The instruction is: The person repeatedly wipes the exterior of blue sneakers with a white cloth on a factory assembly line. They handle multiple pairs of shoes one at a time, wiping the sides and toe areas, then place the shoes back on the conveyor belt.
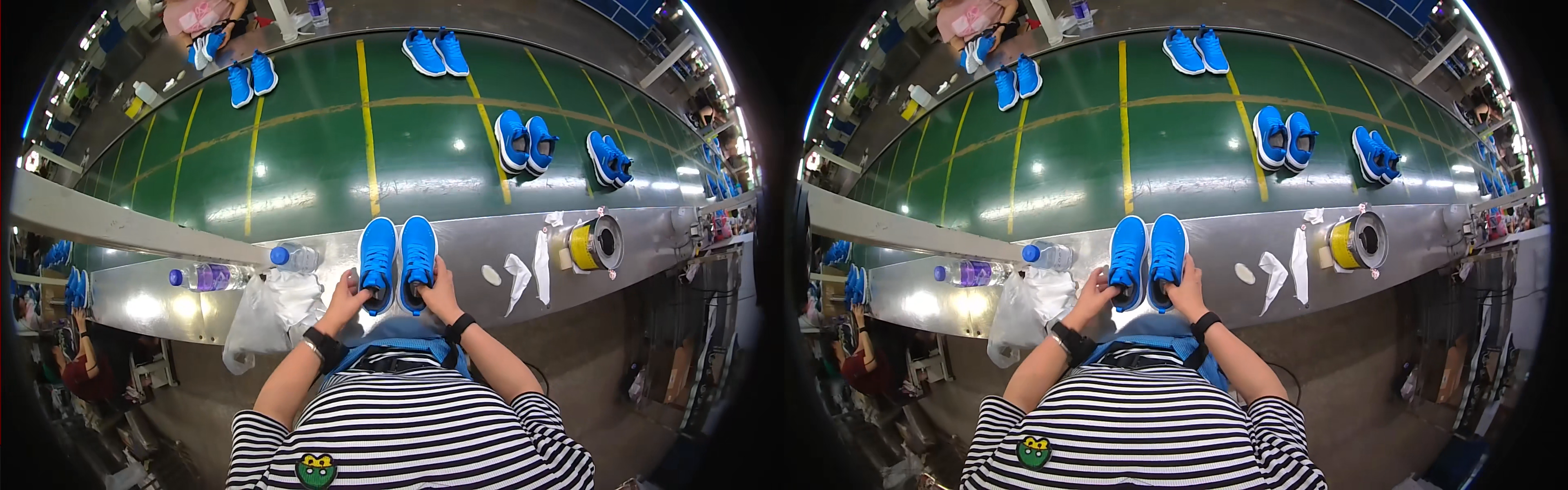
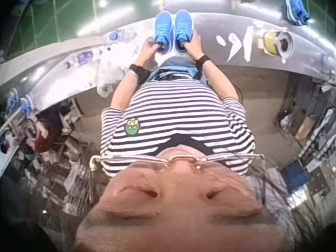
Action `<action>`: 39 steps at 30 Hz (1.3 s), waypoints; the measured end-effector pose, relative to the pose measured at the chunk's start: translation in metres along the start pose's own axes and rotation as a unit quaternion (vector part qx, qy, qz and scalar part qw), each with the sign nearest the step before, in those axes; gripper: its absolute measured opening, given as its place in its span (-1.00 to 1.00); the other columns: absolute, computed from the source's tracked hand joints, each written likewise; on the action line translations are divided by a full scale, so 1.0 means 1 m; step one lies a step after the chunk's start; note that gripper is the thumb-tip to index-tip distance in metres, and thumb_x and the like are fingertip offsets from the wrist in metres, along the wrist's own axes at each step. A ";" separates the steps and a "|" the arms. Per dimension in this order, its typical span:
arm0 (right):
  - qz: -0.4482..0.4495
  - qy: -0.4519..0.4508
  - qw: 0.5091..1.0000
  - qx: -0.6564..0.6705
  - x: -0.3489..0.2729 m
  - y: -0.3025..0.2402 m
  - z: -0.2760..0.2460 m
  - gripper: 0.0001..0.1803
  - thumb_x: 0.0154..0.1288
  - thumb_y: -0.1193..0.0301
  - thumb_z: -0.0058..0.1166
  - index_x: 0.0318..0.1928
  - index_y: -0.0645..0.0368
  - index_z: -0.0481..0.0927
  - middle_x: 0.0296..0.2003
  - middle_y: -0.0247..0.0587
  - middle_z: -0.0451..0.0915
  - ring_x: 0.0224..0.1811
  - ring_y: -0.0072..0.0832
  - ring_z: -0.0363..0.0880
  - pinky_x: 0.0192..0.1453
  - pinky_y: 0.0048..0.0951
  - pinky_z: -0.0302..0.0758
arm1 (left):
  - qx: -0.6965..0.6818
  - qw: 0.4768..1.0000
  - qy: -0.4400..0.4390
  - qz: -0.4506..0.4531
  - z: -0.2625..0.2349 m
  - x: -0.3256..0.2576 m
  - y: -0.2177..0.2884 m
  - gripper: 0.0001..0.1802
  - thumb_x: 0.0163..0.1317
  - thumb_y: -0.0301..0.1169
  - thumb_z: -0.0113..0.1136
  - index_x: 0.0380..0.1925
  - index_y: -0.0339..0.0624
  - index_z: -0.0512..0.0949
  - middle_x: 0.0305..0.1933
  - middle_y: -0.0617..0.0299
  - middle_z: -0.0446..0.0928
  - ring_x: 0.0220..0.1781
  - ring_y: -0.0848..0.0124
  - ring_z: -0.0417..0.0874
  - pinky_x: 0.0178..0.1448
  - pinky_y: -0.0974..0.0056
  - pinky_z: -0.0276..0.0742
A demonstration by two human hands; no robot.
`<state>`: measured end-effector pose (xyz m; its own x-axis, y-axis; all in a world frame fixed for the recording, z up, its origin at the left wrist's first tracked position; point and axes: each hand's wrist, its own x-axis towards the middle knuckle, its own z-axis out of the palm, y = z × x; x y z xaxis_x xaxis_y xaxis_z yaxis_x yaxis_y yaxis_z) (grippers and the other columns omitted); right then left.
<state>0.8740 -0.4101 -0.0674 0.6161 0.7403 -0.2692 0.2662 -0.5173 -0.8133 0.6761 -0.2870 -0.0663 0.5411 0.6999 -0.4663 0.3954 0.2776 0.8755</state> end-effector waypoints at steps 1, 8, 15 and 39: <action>0.026 -0.032 0.999 0.015 0.002 -0.002 -0.003 -0.15 -0.02 0.42 0.19 0.28 0.30 0.07 0.00 0.26 0.32 0.04 0.02 0.36 0.16 -0.23 0.29 | -0.108 0.992 -0.055 -0.040 0.001 0.009 -0.003 -0.20 -0.01 -0.42 0.20 0.23 -0.40 0.06 0.07 -0.23 0.33 0.11 0.07 0.41 0.11 0.13 0.37; -0.019 -0.055 0.967 0.250 -0.025 -0.003 -0.012 -0.21 0.09 0.70 -0.10 0.36 0.20 -0.02 0.21 -0.06 0.25 0.23 -0.40 0.27 0.28 -0.47 0.18 | 0.221 0.954 0.014 0.202 0.014 -0.005 0.009 -0.16 -0.01 -0.59 0.05 0.31 -0.36 -0.06 0.16 -0.27 0.25 0.21 -0.11 0.27 0.28 0.11 0.20; -0.059 -0.023 0.970 0.233 -0.033 -0.014 -0.022 -0.14 0.16 0.47 0.12 0.37 0.14 -0.09 0.25 -0.03 0.19 0.25 -0.36 0.24 0.29 -0.39 0.21 | 0.208 0.945 0.019 0.250 0.008 -0.021 0.054 -0.05 -0.06 -0.65 0.12 0.34 -0.21 -0.12 0.22 -0.17 0.13 0.26 -0.05 0.20 0.31 0.14 0.18; -0.170 -0.044 0.980 0.096 -0.005 -0.011 -0.038 -0.25 0.20 0.55 0.00 0.35 0.20 -0.05 0.17 0.03 0.27 0.20 -0.28 0.31 0.27 -0.43 0.22 | 0.195 0.944 0.096 0.247 -0.005 -0.017 0.030 -0.07 -0.12 -0.54 0.32 0.26 -0.36 0.01 0.20 -0.15 0.15 0.28 -0.02 0.19 0.32 0.15 0.19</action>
<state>0.8955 -0.4244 -0.0373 0.4478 0.8941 -0.0033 0.2951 -0.1513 -0.9434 0.6748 -0.2876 -0.0316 0.6009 0.7977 0.0504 0.3938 -0.3503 0.8498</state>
